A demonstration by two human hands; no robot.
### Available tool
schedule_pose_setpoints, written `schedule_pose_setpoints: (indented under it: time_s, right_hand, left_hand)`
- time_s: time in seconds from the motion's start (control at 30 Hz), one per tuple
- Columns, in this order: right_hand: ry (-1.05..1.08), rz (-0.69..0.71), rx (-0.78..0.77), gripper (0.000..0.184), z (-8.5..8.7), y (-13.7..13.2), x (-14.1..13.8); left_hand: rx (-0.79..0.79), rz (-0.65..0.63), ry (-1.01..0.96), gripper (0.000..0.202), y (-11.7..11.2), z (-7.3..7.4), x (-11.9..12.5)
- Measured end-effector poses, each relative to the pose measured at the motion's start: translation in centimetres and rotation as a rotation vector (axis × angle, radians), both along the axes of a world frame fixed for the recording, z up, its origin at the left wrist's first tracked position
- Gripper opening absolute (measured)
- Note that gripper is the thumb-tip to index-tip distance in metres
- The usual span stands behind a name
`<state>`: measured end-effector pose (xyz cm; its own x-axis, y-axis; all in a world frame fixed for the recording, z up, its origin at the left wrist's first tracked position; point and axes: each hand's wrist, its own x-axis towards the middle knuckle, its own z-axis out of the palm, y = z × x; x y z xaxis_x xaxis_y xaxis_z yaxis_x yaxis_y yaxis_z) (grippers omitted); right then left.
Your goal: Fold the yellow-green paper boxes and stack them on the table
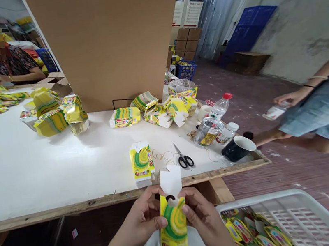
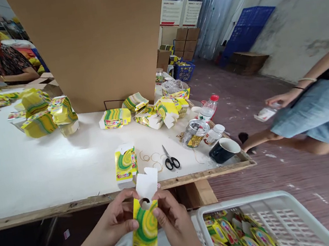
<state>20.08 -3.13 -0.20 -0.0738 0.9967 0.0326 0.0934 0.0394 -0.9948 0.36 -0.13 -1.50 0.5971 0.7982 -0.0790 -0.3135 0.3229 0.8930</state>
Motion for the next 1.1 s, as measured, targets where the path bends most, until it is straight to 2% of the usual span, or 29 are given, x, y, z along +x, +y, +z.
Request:
schedule_pose_setpoints:
  time_s: [0.07, 0.2, 0.27, 0.37, 0.47, 0.57, 0.67, 0.83, 0.93, 1.1]
  right_hand:
    - [-0.069, -0.010, 0.033, 0.022, 0.4, 0.2, 0.1]
    - [-0.147, -0.078, 0.153, 0.022, 0.1, 0.7, 0.0]
    - [-0.109, -0.174, 0.173, 0.017, -0.4, 0.8, -0.1]
    - [-0.058, -0.322, 0.187, 0.028, -0.6, 0.9, 0.2]
    - [-0.087, -0.224, 0.095, 0.032, 0.0, 0.9, 0.5]
    - [-0.151, -0.105, -0.013, 0.036, 0.5, 1.1, 0.5]
    - [-0.208, -0.112, -0.030, 0.037, 0.7, 1.3, 0.0]
    - [-0.171, -0.106, -0.051, 0.042, 0.3, 1.5, -0.6]
    - [-0.130, -0.106, -0.079, 0.045, -0.5, 1.4, -0.9]
    - [-0.088, -0.156, -0.073, 0.038, -1.4, 1.5, -1.4]
  left_hand:
    - [-0.024, -0.019, -0.036, 0.048, -0.1, 0.0, 0.0]
    - [-0.038, -0.042, -0.039, 0.081, -0.1, 0.0, 0.0]
    - [-0.029, -0.044, -0.023, 0.074, 0.0, 0.0, 0.1]
    - [0.018, 0.047, 0.041, 0.055, 0.2, -0.3, 0.4]
    - [0.101, 0.124, 0.150, 0.049, 0.4, -0.6, 0.7]
    - [0.127, 0.134, 0.166, 0.050, 0.5, -0.5, 0.8]
    - [0.116, 0.108, 0.134, 0.051, 0.4, 0.1, 0.6]
    - [0.094, 0.081, 0.104, 0.051, 0.3, 0.8, 0.4]
    - [0.076, 0.078, 0.095, 0.051, 0.4, 0.9, 0.5]
    - [0.109, 0.067, 0.120, 0.050, 0.3, 0.7, 0.6]
